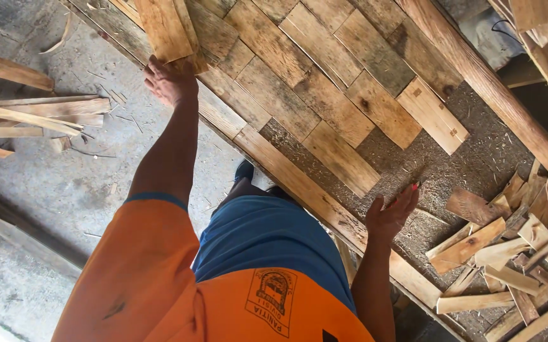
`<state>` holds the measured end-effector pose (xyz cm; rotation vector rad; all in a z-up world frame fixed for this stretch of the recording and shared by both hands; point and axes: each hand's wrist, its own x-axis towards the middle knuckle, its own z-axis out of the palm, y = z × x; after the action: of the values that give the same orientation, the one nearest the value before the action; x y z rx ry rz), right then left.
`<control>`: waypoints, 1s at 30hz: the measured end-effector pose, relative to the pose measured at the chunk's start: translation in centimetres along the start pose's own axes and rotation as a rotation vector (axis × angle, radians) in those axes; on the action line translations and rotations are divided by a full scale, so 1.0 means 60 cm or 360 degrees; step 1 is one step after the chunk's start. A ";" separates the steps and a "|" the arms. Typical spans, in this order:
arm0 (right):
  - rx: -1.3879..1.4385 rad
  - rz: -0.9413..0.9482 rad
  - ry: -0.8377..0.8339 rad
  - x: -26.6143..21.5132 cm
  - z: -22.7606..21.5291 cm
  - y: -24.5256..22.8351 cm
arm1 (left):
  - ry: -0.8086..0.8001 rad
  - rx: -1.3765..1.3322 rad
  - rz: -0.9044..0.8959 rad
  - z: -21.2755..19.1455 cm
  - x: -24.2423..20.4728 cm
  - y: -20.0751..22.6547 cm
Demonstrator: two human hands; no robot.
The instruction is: Arranging and trimming wooden slats to create a pattern on a floor-level surface.
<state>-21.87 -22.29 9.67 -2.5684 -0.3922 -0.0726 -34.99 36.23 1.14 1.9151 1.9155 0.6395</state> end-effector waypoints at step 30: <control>-0.0022 0.0052 0.0054 -0.075 0.068 -0.143 | -0.0273 -0.1925 -0.0313 0.008 0.095 -0.047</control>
<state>-28.77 -14.33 9.91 -2.5829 -0.3384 -0.1070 -37.19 42.01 -0.40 0.9405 1.0913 1.1509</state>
